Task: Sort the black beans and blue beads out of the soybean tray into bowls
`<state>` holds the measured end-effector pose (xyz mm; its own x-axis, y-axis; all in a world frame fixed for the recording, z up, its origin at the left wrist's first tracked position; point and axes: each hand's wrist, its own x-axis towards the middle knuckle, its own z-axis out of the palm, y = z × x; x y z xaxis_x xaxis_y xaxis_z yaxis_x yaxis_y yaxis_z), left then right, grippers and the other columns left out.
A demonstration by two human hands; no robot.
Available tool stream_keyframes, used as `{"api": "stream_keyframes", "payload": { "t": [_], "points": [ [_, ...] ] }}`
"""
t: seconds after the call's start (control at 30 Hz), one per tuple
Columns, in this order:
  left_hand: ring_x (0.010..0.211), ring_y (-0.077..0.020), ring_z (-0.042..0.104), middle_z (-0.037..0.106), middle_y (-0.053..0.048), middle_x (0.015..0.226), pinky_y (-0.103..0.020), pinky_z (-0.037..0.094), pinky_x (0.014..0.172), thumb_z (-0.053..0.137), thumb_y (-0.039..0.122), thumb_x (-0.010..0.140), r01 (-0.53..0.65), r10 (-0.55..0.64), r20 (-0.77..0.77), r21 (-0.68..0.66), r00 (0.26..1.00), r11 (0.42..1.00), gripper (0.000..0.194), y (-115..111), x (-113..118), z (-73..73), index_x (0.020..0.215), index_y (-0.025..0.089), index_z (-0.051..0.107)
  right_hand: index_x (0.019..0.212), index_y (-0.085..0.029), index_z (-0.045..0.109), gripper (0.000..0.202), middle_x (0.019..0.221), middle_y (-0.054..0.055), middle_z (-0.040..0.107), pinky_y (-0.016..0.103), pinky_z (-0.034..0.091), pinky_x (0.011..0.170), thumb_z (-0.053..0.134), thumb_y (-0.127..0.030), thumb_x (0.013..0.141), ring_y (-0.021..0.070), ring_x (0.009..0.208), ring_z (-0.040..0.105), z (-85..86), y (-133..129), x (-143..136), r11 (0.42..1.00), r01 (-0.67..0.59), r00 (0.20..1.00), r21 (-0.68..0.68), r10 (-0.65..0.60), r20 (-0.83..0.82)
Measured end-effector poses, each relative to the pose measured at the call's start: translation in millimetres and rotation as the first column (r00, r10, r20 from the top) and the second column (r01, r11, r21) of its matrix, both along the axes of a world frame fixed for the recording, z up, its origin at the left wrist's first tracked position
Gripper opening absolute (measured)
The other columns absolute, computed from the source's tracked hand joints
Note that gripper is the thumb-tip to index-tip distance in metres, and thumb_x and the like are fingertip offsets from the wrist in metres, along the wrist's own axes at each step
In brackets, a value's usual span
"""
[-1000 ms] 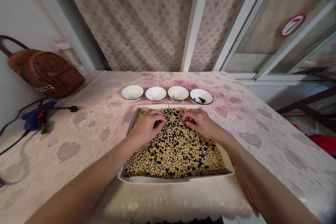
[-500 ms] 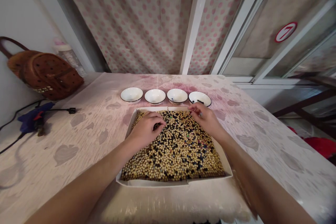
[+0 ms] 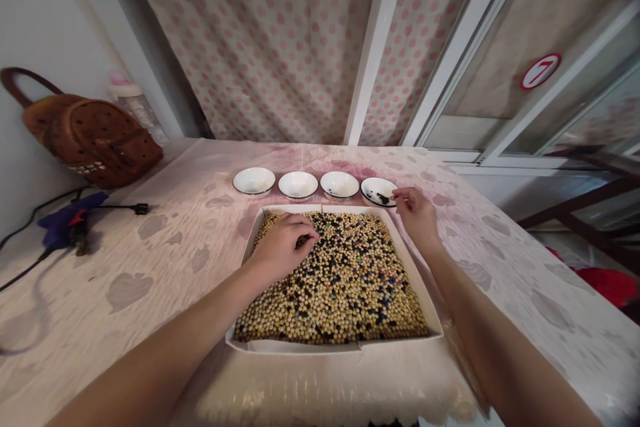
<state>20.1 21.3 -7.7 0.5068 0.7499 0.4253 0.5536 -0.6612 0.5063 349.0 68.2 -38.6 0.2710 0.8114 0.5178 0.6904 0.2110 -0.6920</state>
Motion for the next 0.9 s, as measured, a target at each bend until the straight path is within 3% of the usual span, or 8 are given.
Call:
{"api": "stream_keyframes", "payload": {
  "t": [0.13, 0.23, 0.3, 0.37, 0.43, 0.5, 0.63, 0.9],
  "points": [
    [0.097, -0.0209, 0.061, 0.069, -0.003, 0.098, -0.041, 0.050, 0.091, 0.060, 0.014, 0.088, 0.001, -0.001, -0.002, -0.010, 1.000, 1.000, 0.016, -1, -1, 0.6, 0.089, 0.023, 0.073, 0.100, -0.019, 0.065, 0.024, 0.088, 0.006, 0.072, 0.032, 0.051, 0.067, 0.049, -0.029, 0.085, 0.0182, 0.070, 0.063, 13.4, -12, -11, 0.998, -0.069, 0.997, 0.011, 0.070, -0.046],
    [0.098, -0.0208, 0.061, 0.069, -0.003, 0.098, -0.041, 0.050, 0.092, 0.059, 0.015, 0.088, 0.010, -0.010, 0.005, -0.016, 1.000, 1.000, 0.017, -1, -1, 0.6, 0.089, 0.023, 0.074, 0.099, -0.019, 0.066, 0.021, 0.087, 0.005, 0.071, 0.033, 0.051, 0.072, 0.050, -0.028, 0.088, 0.0188, 0.077, 0.065, 26.2, -26, -28, 0.968, -0.246, 0.969, -0.041, 0.245, -0.026],
    [0.098, -0.0204, 0.061, 0.069, -0.003, 0.098, -0.041, 0.050, 0.092, 0.059, 0.014, 0.088, 0.015, -0.015, 0.012, -0.017, 1.000, 1.000, 0.017, 0, -1, 0.4, 0.089, 0.024, 0.073, 0.099, -0.021, 0.067, 0.021, 0.091, 0.005, 0.071, 0.034, 0.051, 0.078, 0.050, -0.026, 0.090, 0.0195, 0.085, 0.065, 34.6, -36, -42, 0.895, -0.433, 0.898, -0.107, 0.438, 0.029],
    [0.098, -0.0203, 0.061, 0.069, -0.003, 0.099, -0.040, 0.050, 0.092, 0.060, 0.014, 0.088, 0.014, -0.014, 0.014, -0.014, 1.000, 1.000, 0.017, 0, -1, 0.1, 0.089, 0.024, 0.073, 0.099, -0.023, 0.069, 0.022, 0.098, 0.004, 0.071, 0.036, 0.050, 0.085, 0.048, -0.022, 0.092, 0.0194, 0.092, 0.064, 41.3, -45, -55, 0.784, -0.586, 0.783, -0.203, 0.613, 0.106],
    [0.098, -0.0204, 0.061, 0.069, -0.003, 0.100, -0.040, 0.050, 0.092, 0.060, 0.015, 0.088, 0.010, -0.010, 0.008, -0.011, 1.000, 1.000, 0.016, 0, -1, -0.2, 0.090, 0.023, 0.073, 0.099, -0.026, 0.070, 0.023, 0.101, 0.003, 0.070, 0.037, 0.049, 0.088, 0.049, -0.019, 0.093, 0.0188, 0.095, 0.063, 44.8, -52, -65, 0.703, -0.653, 0.688, -0.281, 0.706, 0.166],
    [0.099, -0.0207, 0.061, 0.069, -0.004, 0.100, -0.040, 0.049, 0.092, 0.060, 0.015, 0.088, 0.007, -0.007, -0.002, -0.006, 1.000, 1.000, 0.015, 0, -1, -0.6, 0.091, 0.022, 0.073, 0.101, -0.028, 0.069, 0.021, 0.105, 0.002, 0.068, 0.037, 0.047, 0.091, 0.052, -0.019, 0.093, 0.0191, 0.100, 0.061, 45.0, -56, -71, 0.667, -0.666, 0.634, -0.333, 0.742, 0.219],
    [0.099, -0.0210, 0.061, 0.069, -0.004, 0.101, -0.041, 0.049, 0.092, 0.060, 0.016, 0.089, 0.010, -0.010, -0.009, -0.001, 1.000, 1.000, 0.014, 0, -1, -1.3, 0.091, 0.022, 0.073, 0.106, -0.027, 0.068, 0.019, 0.110, 0.005, 0.063, 0.040, 0.044, 0.095, 0.058, -0.021, 0.091, 0.0217, 0.108, 0.056, 40.0, -58, -73, 0.657, -0.646, 0.590, -0.389, 0.753, 0.292],
    [0.099, -0.0211, 0.061, 0.069, -0.004, 0.100, -0.041, 0.049, 0.092, 0.061, 0.016, 0.088, 0.007, -0.007, 0.002, -0.002, 1.000, 1.000, 0.014, 0, -1, -0.1, 0.090, 0.022, 0.072, 0.097, -0.025, 0.067, 0.015, 0.102, 0.005, 0.061, 0.039, 0.044, 0.091, 0.060, -0.015, 0.089, 0.0218, 0.102, 0.056, 37.4, -57, -74, 0.671, -0.624, 0.605, -0.401, 0.739, 0.296]
  ]
}}
